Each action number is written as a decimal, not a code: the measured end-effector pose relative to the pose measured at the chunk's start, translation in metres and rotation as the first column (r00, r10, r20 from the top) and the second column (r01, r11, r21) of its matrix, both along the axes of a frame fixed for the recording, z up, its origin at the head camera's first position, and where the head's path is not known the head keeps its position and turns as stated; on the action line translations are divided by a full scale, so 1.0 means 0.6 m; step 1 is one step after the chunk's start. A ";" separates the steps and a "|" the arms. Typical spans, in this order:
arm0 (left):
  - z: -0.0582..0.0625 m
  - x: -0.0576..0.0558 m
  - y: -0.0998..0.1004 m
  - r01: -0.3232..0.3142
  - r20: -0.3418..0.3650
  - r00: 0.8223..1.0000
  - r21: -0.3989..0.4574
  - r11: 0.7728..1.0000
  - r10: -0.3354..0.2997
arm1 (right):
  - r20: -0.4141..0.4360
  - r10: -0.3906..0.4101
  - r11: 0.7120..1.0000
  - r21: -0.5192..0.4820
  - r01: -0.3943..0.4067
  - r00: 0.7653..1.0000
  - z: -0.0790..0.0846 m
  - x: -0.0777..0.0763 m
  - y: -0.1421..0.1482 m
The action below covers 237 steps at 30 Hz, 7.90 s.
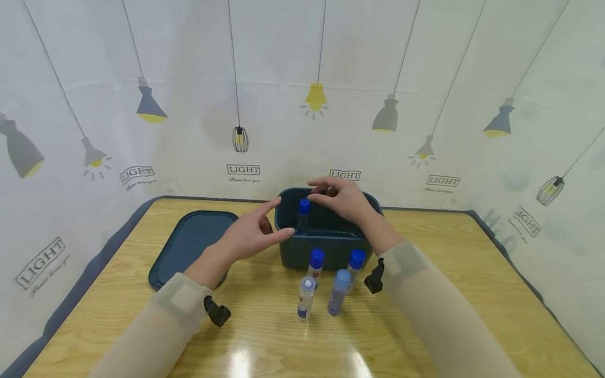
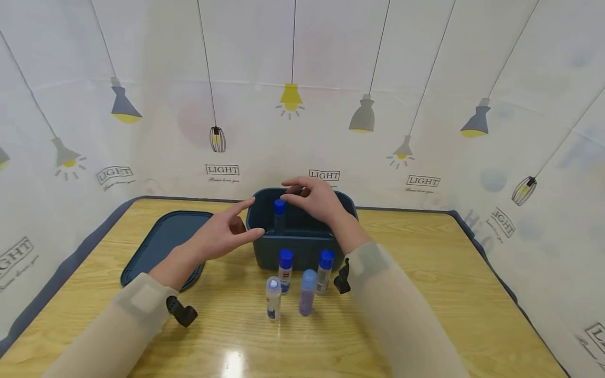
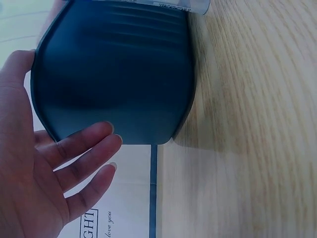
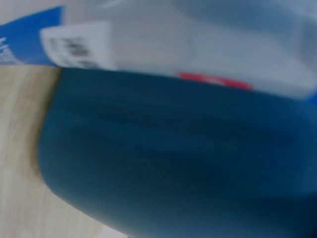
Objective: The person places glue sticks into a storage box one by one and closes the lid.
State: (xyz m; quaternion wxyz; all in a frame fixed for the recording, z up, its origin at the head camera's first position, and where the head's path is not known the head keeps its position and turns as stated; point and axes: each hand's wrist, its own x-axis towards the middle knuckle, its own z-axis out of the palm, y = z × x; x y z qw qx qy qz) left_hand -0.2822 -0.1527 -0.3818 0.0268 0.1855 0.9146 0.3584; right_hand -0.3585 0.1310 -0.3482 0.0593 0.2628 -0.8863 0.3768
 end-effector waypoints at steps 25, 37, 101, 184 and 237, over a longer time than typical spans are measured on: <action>-0.001 0.002 0.004 -0.004 -0.004 1.000 -0.014 1.000 0.004 | -0.034 0.005 0.998 -0.068 -0.007 0.999 0.004 0.223 0.138; 0.001 0.002 0.004 -0.009 -0.002 1.000 -0.017 1.000 0.009 | 0.103 0.006 0.998 -0.064 0.000 0.995 -0.056 0.253 0.169; -0.006 0.000 0.005 -0.006 -0.009 1.000 0.004 1.000 0.006 | -0.141 -0.016 0.953 -0.302 -0.028 0.990 0.039 0.274 0.176; -0.006 0.001 0.016 -0.065 -0.055 0.996 -0.004 0.998 0.065 | 0.207 -0.129 0.959 0.273 0.069 0.970 0.003 0.032 0.061; -0.006 0.001 0.016 -0.072 -0.049 0.996 -0.005 0.997 0.071 | 0.032 0.003 0.963 -0.269 0.006 0.999 0.038 0.134 0.102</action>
